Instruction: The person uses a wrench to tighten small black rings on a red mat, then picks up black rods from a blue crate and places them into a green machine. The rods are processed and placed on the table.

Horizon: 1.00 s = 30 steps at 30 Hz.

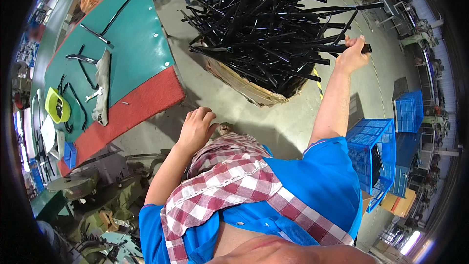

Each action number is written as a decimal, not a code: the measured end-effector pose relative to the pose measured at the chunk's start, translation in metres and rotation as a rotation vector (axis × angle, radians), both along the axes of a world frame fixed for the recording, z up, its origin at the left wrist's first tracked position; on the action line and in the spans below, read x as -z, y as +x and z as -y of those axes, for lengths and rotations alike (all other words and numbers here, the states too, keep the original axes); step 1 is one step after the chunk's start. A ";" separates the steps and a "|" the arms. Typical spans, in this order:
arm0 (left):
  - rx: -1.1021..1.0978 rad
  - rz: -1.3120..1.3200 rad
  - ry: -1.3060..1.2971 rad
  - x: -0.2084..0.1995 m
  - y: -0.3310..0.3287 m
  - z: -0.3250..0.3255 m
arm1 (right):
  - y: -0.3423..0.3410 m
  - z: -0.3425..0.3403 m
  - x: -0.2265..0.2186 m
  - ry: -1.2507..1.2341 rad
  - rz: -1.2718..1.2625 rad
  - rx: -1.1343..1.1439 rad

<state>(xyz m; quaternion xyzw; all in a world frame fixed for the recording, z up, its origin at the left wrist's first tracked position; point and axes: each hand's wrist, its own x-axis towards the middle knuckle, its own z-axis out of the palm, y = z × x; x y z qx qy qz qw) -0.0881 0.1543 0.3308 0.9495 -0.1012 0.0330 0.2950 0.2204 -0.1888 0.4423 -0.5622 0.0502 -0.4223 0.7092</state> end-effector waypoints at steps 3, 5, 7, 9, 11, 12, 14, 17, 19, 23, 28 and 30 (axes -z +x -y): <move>-0.043 -0.023 -0.015 -0.004 -0.020 -0.007 | -0.007 0.005 0.030 -0.313 -0.198 -0.129; -0.081 -0.021 -0.007 -0.005 -0.028 -0.014 | 0.000 0.015 0.065 -0.197 -0.240 -0.222; -0.125 -0.042 -0.005 -0.005 -0.046 -0.024 | -0.004 0.030 0.092 -0.440 -0.374 -0.094; -0.186 -0.063 -0.013 -0.003 -0.081 -0.043 | -0.042 0.001 0.087 -0.573 -0.395 -0.099; -0.271 -0.096 -0.015 0.003 -0.105 -0.056 | -0.056 -0.032 0.081 -0.794 -0.429 0.020; -0.284 -0.094 -0.032 0.008 -0.116 -0.063 | -0.063 -0.037 0.089 -0.938 -0.391 0.029; -0.358 -0.115 -0.055 0.017 -0.148 -0.077 | -0.101 -0.105 0.091 -0.886 -0.199 -0.070; -0.447 -0.166 -0.085 0.039 -0.250 -0.134 | -0.222 -0.236 0.108 -1.083 -0.095 -0.474; -0.504 -0.205 -0.114 0.038 -0.288 -0.147 | -0.275 -0.308 0.109 -1.162 -0.062 -0.853; -0.650 -0.262 -0.119 0.051 -0.351 -0.159 | -0.342 -0.415 0.143 -1.295 0.191 -1.412; -0.841 -0.368 -0.110 0.061 -0.375 -0.158 | -0.325 -0.518 0.183 -1.424 0.333 -1.441; -0.878 -0.373 -0.212 0.077 -0.398 -0.132 | -0.322 -0.520 0.196 -1.579 0.365 -1.360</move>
